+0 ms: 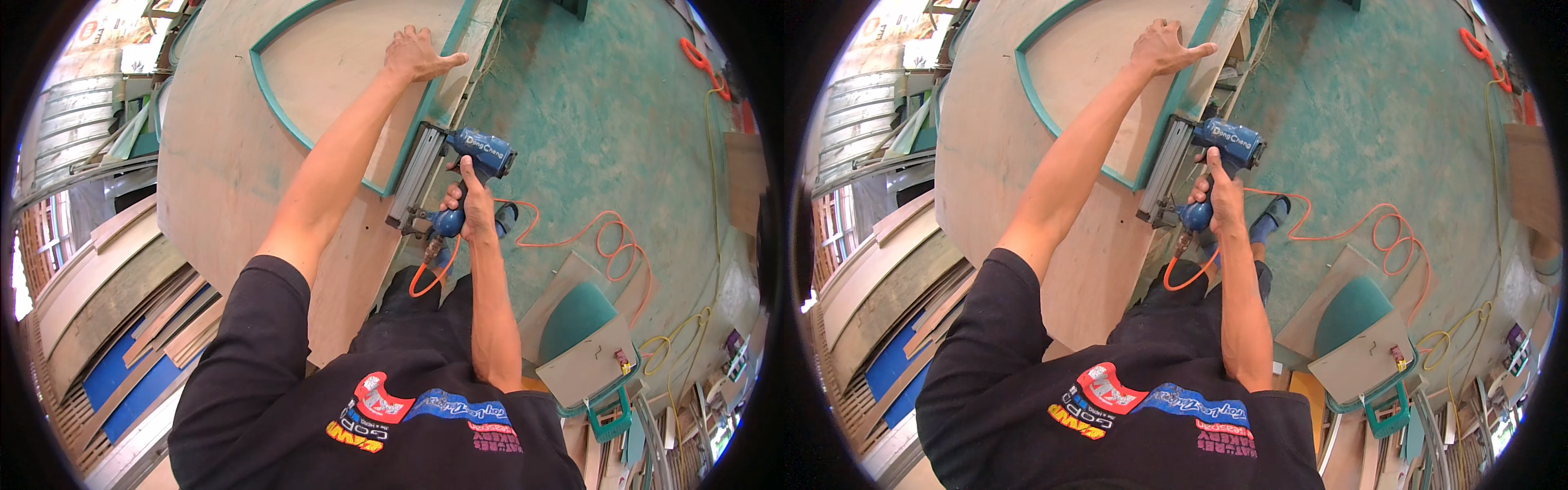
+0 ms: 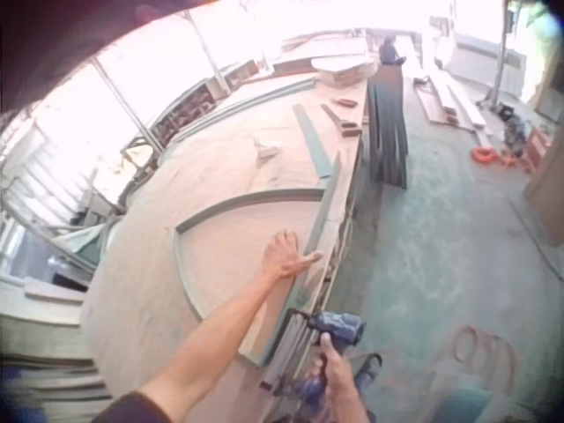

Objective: The person assembles a curved wooden frame by applying adhesive, wiping excess with a cloth, and securing the pieces with a pneumatic nail gun before trimming a component with a hand saw.

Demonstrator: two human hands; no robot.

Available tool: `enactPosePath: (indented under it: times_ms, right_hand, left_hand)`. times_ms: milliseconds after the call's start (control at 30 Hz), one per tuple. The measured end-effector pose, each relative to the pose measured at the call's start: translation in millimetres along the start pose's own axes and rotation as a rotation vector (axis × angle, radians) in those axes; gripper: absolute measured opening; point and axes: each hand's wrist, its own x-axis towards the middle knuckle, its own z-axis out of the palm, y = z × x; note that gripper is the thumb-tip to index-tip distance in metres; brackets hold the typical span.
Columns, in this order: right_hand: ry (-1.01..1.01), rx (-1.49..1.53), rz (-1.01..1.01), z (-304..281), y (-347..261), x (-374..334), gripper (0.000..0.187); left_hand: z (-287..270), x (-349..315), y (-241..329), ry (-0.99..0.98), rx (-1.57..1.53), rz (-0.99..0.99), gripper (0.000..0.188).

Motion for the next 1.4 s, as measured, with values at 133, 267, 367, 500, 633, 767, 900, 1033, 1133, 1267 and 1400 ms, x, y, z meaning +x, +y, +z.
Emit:
enactPosePath:
  times_ms: [133, 267, 367, 500, 633, 767, 900, 1033, 1133, 1267, 1400]
  right_hand:
    - [-0.020, 0.042, 0.024, -6, 1, 10, 0.042]
    - [0.002, 0.009, 0.039, -6, -3, 8, 0.042]
    - [0.014, 0.014, 0.060, -3, -8, 4, 0.041]
    - [-0.012, 0.025, 0.079, -5, -13, 5, 0.040]
    - [-0.025, 0.020, 0.049, -4, -19, 8, 0.040]
    - [-0.018, 0.022, 0.053, -9, -14, 16, 0.041]
    - [-0.067, 0.014, 0.073, -15, -5, 19, 0.041]
    - [-0.048, 0.070, 0.056, -22, -3, 35, 0.040]
    - [-0.040, 0.083, 0.049, -26, 6, 48, 0.041]
    - [-0.070, 0.083, 0.021, -28, 6, 44, 0.042]
    - [-0.086, 0.060, 0.044, -31, 7, 44, 0.043]
  left_hand:
    - [-9, -10, -14, -0.110, -0.027, 0.024, 0.101]
    - [-8, -16, -26, -0.081, -0.074, 0.085, 0.100]
    - [-16, -12, -27, -0.100, -0.065, 0.097, 0.099]
    - [-22, -13, -24, -0.128, -0.056, 0.082, 0.097]
    - [-25, -18, -22, -0.128, -0.051, 0.076, 0.093]
    - [-19, -32, -23, -0.135, -0.064, 0.037, 0.088]
    - [-9, -46, -36, -0.143, -0.057, 0.050, 0.083]
    - [-12, -64, -39, -0.182, -0.114, 0.050, 0.082]
    - [6, -92, -55, -0.153, -0.134, 0.035, 0.082]
    - [1, -121, -60, -0.180, -0.149, 0.020, 0.084]
    - [4, -130, -62, -0.195, -0.108, 0.008, 0.087]
